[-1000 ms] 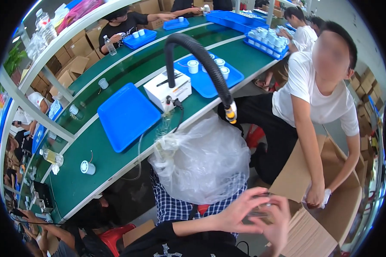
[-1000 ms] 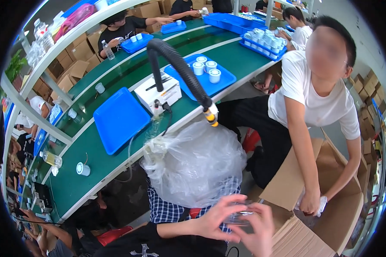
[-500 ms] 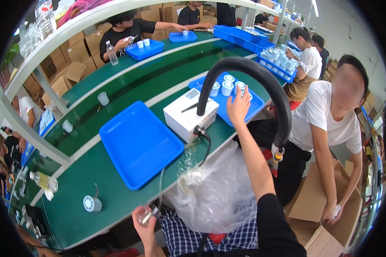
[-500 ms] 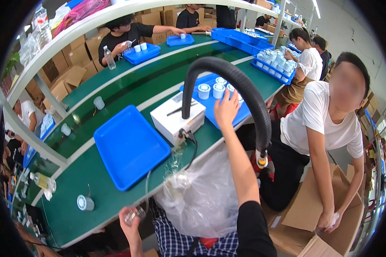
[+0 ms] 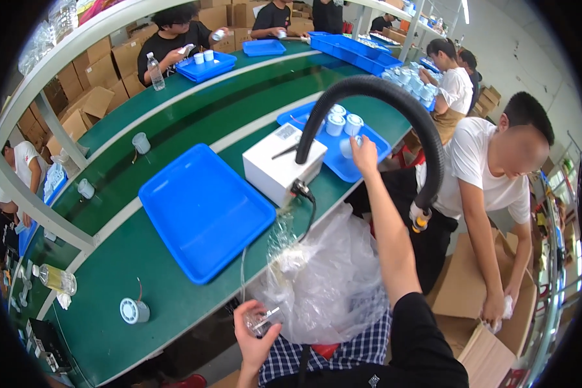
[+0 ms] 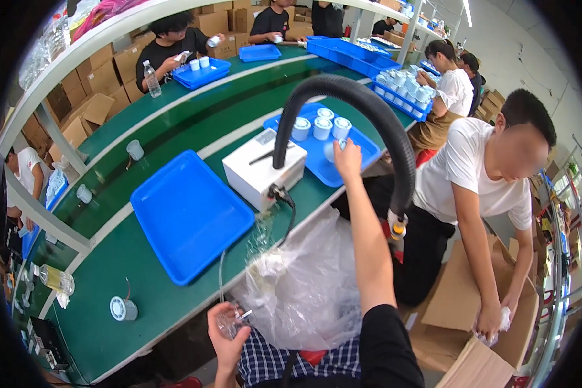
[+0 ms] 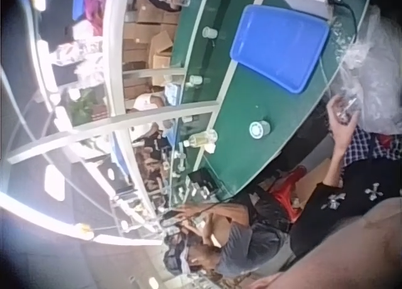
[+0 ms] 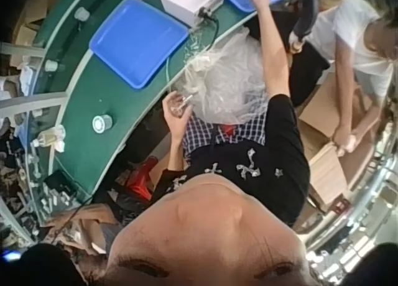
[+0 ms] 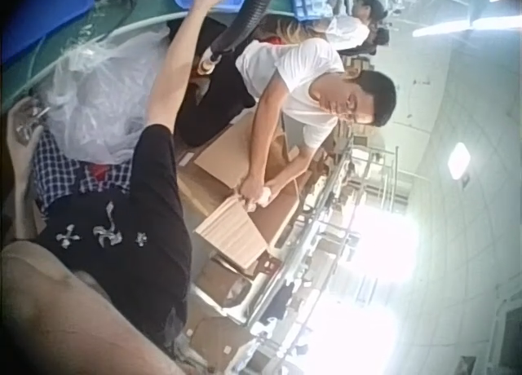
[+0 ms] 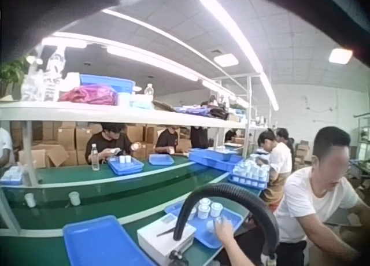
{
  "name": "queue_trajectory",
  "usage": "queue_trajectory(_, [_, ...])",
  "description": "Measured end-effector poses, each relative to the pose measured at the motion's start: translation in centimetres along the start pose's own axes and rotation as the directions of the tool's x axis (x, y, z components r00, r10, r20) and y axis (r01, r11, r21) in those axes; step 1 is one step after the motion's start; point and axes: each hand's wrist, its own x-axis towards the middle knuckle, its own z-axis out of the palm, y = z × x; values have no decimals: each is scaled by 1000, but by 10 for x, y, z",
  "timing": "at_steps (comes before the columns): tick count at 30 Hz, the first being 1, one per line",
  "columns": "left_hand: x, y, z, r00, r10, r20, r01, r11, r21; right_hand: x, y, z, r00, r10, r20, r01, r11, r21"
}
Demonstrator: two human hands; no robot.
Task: The person packs electronic components by hand, placing them into plastic bags, then into cardboard boxes with bubble wrap.
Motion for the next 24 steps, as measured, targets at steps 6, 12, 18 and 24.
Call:
queue_trajectory(6, [-27, 16, 5, 999, 30, -36, -33, 995, -91, -161, -15, -73, 903, 430, -12, -130, 300, 945])
queue_trajectory(12, [-79, -2, 7, 996, -38, -84, 36, 999, -18, -217, 34, -124, 886, 458, -68, -155, 432, 888])
queue_trajectory(18, [-94, 1, 23, 994, -71, -86, 67, 997, -41, -228, 37, -143, 914, 387, 125, -254, 302, 919])
queue_trajectory(24, [-90, 14, 44, 999, 37, -29, -41, 993, -112, -211, 56, -123, 606, 238, 759, -291, -822, 490])
